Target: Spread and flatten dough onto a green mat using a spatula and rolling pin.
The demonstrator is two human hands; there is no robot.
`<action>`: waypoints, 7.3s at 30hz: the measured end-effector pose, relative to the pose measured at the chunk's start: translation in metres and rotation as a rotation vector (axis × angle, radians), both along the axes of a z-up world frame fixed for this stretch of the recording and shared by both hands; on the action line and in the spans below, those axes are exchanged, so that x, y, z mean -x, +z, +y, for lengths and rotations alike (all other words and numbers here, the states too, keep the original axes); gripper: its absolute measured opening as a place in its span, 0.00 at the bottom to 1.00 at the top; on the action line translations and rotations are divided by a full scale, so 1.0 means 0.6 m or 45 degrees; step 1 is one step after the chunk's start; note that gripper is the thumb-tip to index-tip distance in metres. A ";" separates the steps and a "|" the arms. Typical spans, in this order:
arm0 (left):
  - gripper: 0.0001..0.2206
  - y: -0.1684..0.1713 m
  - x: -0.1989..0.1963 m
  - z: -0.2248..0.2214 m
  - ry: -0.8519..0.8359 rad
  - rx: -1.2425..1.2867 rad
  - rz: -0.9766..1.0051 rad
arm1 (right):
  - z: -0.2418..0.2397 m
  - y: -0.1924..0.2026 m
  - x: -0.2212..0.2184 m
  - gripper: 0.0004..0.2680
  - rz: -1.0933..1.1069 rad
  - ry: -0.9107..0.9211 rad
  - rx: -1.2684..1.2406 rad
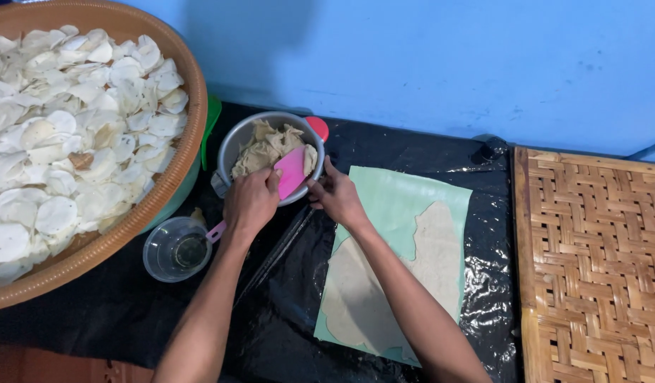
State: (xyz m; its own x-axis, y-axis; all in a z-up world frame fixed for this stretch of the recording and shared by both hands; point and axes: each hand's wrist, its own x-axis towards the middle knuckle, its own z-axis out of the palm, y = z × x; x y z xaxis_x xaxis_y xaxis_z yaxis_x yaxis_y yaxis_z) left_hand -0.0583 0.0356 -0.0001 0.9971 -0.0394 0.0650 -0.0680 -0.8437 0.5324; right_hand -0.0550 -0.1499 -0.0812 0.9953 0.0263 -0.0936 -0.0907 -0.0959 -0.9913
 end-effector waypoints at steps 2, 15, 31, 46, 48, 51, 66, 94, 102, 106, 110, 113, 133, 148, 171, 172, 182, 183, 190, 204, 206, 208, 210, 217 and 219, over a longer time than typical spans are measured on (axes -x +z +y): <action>0.16 0.001 0.003 0.002 0.018 0.028 -0.018 | -0.014 -0.004 0.011 0.26 0.009 0.020 0.087; 0.17 -0.074 -0.005 0.048 -0.090 0.468 -0.226 | -0.276 0.034 0.126 0.14 0.134 -0.285 0.443; 0.19 -0.058 0.121 -0.118 -0.824 0.310 0.557 | -0.446 -0.055 0.139 0.12 -0.220 -0.595 0.996; 0.19 -0.026 0.221 -0.200 -0.759 -0.555 0.257 | -0.433 -0.047 0.136 0.07 -0.206 -0.554 1.004; 0.21 -0.042 0.250 -0.209 -0.716 -0.525 0.238 | -0.433 -0.045 0.138 0.06 -0.248 -0.542 0.998; 0.26 -0.105 0.280 -0.206 -0.768 -0.500 0.139 | -0.435 -0.048 0.136 0.06 -0.261 -0.535 1.006; 0.33 -0.018 0.238 -0.148 -0.851 -0.291 0.484 | -0.432 -0.047 0.137 0.06 -0.252 -0.535 0.999; 0.27 0.002 0.088 -0.026 -0.172 -0.230 -0.315 | -0.461 -0.047 0.127 0.06 -0.208 -0.363 0.880; 0.20 0.002 0.096 -0.028 -0.058 -0.341 -0.607 | -0.439 -0.026 0.123 0.08 -0.036 -0.306 0.889; 0.12 -0.035 0.179 -0.021 -0.021 -0.157 -0.417 | -0.430 -0.029 0.127 0.08 -0.081 -0.295 0.948; 0.23 -0.075 0.217 -0.008 0.024 -0.318 -0.171 | -0.403 -0.019 0.129 0.08 -0.191 -0.283 0.995; 0.26 -0.092 0.226 0.009 -0.018 -0.323 -0.075 | -0.387 -0.018 0.133 0.08 -0.201 -0.273 1.056; 0.28 -0.110 0.274 -0.168 -0.745 -0.108 -0.217 | -0.260 0.064 0.326 0.15 -0.513 -0.193 1.419; 0.35 -0.141 0.204 -0.214 -0.669 -0.257 -0.165 | -0.267 0.017 0.248 0.23 -0.287 0.047 1.646; 0.22 -0.158 0.274 -0.179 -0.783 -0.131 -0.494 | -0.245 0.061 0.314 0.20 -0.446 -0.170 1.480; 0.22 -0.145 0.276 -0.178 -0.787 -0.129 -0.492 | -0.244 0.057 0.319 0.20 -0.441 -0.173 1.481; 0.31 -0.134 0.274 -0.196 -0.734 -0.216 -0.427 | -0.249 0.023 0.296 0.23 -0.244 -0.015 1.649; 0.34 -0.140 0.267 -0.201 -0.705 -0.177 -0.401 | -0.252 0.021 0.285 0.24 -0.237 -0.008 1.671; 0.35 -0.115 0.214 -0.207 -0.707 -0.223 -0.302 | -0.245 0.031 0.257 0.26 -0.256 -0.107 1.539; 0.31 -0.142 0.304 -0.196 -0.683 -0.194 -0.203 | -0.235 0.015 0.351 0.27 -0.147 -0.086 1.621; 0.32 -0.150 0.279 -0.206 -0.662 -0.190 -0.226 | -0.246 0.007 0.315 0.26 -0.148 -0.073 1.645; 0.33 -0.151 0.247 -0.216 -0.642 -0.185 -0.253 | -0.252 0.010 0.282 0.26 -0.150 -0.063 1.670; 0.34 -0.146 0.211 -0.225 -0.639 -0.270 -0.226 | -0.251 0.025 0.254 0.26 -0.141 -0.065 1.647; 0.32 -0.130 0.246 -0.197 -0.725 -0.191 -0.332 | -0.235 0.022 0.306 0.27 -0.205 -0.133 1.603; 0.27 -0.143 0.286 -0.179 -0.757 0.106 -0.358 | -0.225 0.021 0.347 0.28 -0.215 -0.140 1.629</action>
